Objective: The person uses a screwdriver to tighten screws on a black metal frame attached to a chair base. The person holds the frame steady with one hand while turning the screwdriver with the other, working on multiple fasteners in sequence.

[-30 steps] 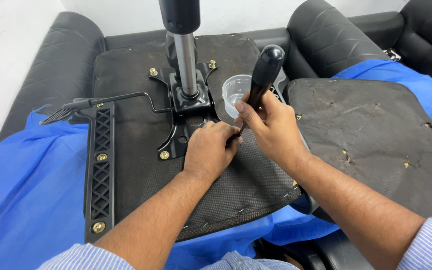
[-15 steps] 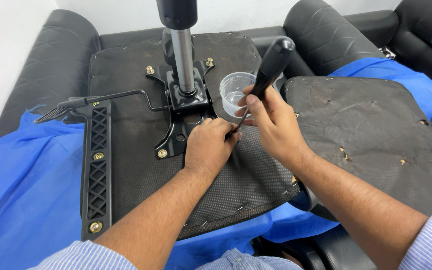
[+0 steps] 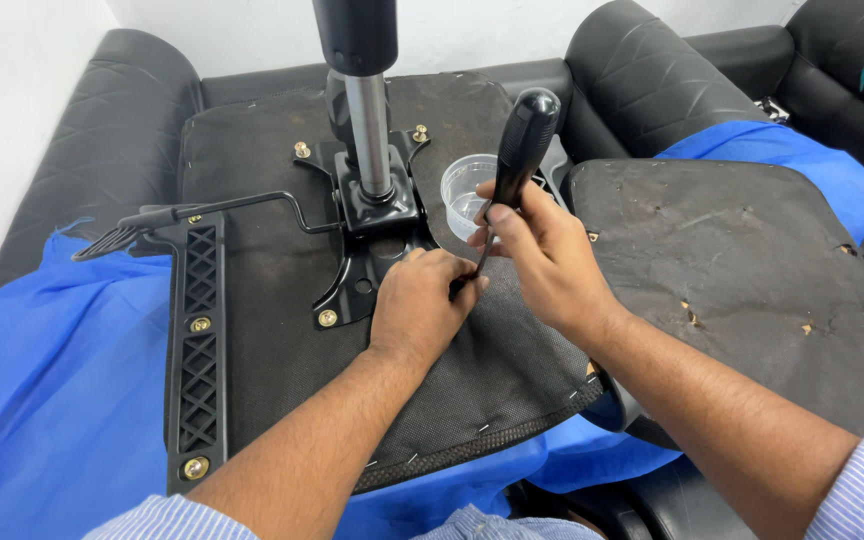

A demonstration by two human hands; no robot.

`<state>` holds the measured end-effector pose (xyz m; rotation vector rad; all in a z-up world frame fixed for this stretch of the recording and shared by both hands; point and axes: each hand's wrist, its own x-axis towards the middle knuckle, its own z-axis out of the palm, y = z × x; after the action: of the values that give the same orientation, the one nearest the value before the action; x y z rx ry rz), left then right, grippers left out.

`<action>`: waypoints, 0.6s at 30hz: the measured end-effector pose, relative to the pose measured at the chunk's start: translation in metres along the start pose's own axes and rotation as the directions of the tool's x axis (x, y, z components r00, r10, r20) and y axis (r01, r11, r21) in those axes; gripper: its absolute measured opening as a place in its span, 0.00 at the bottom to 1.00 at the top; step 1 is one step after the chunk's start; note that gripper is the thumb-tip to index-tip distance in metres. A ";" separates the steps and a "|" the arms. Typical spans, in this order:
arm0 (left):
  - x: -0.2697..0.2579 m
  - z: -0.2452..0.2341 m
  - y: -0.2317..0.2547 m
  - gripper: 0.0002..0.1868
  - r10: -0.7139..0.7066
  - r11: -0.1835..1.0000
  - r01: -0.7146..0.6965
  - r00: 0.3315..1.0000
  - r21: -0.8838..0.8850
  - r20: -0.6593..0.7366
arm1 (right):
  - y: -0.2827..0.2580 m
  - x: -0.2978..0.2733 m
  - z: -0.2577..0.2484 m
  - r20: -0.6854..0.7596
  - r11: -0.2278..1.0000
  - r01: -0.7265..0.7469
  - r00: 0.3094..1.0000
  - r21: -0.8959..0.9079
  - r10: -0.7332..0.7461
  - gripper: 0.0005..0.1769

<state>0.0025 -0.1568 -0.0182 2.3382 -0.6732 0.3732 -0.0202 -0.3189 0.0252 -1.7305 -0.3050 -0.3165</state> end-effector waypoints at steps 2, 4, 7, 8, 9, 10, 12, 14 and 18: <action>0.000 0.001 -0.002 0.11 0.046 0.999 -0.046 0.999 0.014 -0.027 | 0.001 0.000 0.000 -0.011 1.000 0.007 1.000 -0.020 -0.007 0.16; 0.001 0.002 -0.003 0.10 0.058 0.998 -0.057 0.998 0.035 -0.026 | -0.001 0.001 0.000 -0.032 0.997 0.011 0.999 -0.077 -0.013 0.13; 0.000 0.003 -0.003 0.10 0.022 0.998 -0.022 1.000 0.054 0.003 | -0.003 -0.001 0.002 -0.062 0.983 0.002 0.998 -0.182 -0.014 0.11; 0.000 0.003 -0.003 0.09 0.019 0.999 -0.019 1.000 0.051 0.002 | -0.004 -0.001 0.003 -0.067 0.982 0.003 0.998 -0.191 -0.016 0.11; 0.000 0.002 -0.003 0.09 0.021 0.999 -0.021 1.000 0.050 0.006 | -0.004 -0.001 0.003 -0.077 0.980 0.002 0.997 -0.197 -0.018 0.12; 0.000 0.002 -0.003 0.10 0.002 0.999 -0.003 1.000 0.032 0.016 | -0.004 -0.001 0.004 -0.064 0.981 0.015 0.998 -0.193 -0.027 0.12; 0.000 0.001 -0.002 0.12 -0.033 0.999 0.033 0.999 -0.002 0.033 | -0.004 -0.001 0.004 -0.036 0.982 0.043 0.998 -0.182 -0.050 0.13; 0.000 0.001 -0.002 0.12 -0.013 1.000 0.013 1.000 0.005 0.012 | -0.002 -0.001 0.005 -0.013 0.996 0.027 1.000 -0.082 -0.028 0.14; 0.001 0.003 -0.001 0.12 0.005 1.000 -0.005 1.000 0.029 0.015 | 0.003 -0.001 0.001 0.019 0.997 0.071 0.997 0.026 -0.071 0.16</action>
<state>0.0038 -0.1580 -0.0203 2.3698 -0.6850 0.3703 -0.0202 -0.3181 0.0222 -1.7017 -0.3844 -0.3457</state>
